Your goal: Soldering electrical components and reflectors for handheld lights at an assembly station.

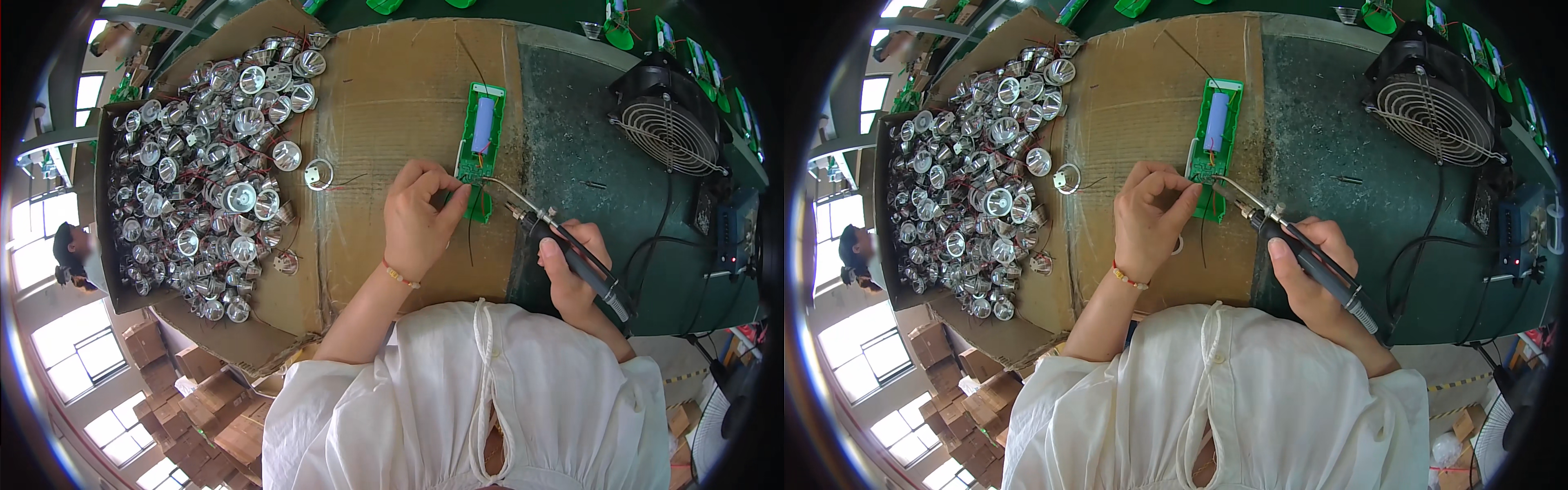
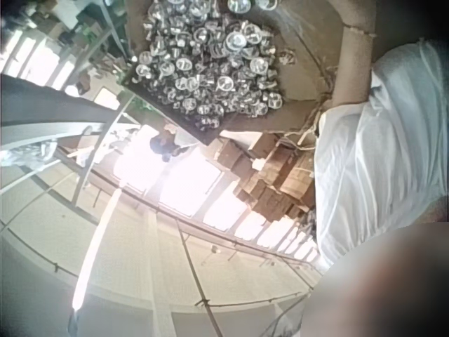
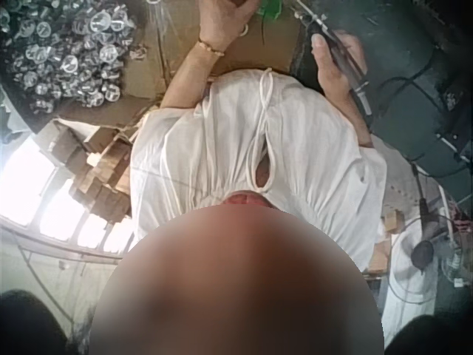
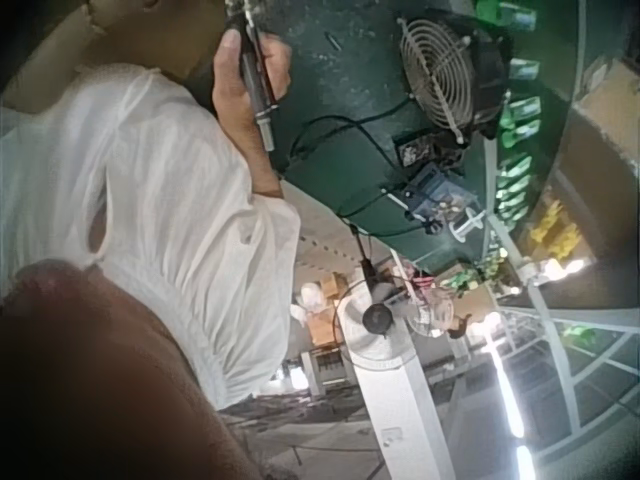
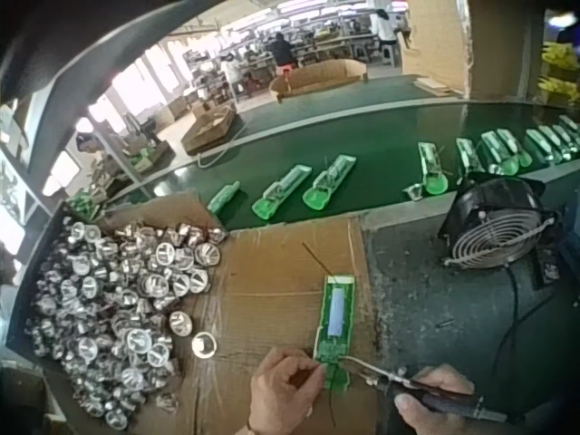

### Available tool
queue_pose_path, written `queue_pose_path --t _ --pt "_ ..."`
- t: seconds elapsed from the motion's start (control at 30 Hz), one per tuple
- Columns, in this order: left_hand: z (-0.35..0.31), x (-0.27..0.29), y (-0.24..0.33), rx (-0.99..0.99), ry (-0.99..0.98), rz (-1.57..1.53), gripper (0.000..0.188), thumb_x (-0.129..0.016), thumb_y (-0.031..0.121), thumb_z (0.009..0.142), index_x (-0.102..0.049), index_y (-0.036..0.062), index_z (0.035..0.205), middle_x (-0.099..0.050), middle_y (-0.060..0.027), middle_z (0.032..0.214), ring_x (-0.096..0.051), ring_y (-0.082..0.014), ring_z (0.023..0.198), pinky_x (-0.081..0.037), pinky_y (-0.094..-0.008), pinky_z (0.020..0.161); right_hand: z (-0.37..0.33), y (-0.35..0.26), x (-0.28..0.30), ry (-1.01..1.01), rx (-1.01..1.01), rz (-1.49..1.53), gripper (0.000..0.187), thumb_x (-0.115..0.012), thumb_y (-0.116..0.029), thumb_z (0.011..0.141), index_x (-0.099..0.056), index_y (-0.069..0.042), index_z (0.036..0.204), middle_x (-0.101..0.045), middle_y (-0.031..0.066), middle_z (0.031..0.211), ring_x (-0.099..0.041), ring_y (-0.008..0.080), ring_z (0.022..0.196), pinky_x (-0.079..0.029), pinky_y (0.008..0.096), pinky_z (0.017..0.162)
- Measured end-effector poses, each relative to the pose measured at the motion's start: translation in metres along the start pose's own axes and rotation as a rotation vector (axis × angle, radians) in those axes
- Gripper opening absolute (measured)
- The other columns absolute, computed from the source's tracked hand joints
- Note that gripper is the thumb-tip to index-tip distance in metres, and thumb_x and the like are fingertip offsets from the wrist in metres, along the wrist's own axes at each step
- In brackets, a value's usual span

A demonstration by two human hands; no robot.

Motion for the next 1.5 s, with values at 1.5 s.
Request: queue_pose_path --t 1.5 --pt "0.258 -0.084 0.063 -0.246 0.022 0.250 0.019 -0.069 0.026 0.068 -0.068 0.0079 0.074 -0.064 -0.0114 0.074 -0.062 -0.0282 0.070 -0.049 -0.0365 0.064 -0.008 0.035 0.036 0.235 -0.204 0.108 0.019 -0.067 -0.010 0.077 -0.051 -0.003 0.084 -0.057 0.0047 0.071 -0.050 0.0087 0.059 -0.042 0.0238 0.054"
Point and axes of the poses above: each hand's wrist, its own z-axis towards the middle knuckle, its own x-axis out of the back of the hand, y = z × x, the point moved 1 cm from there along z, towards the middle knuckle
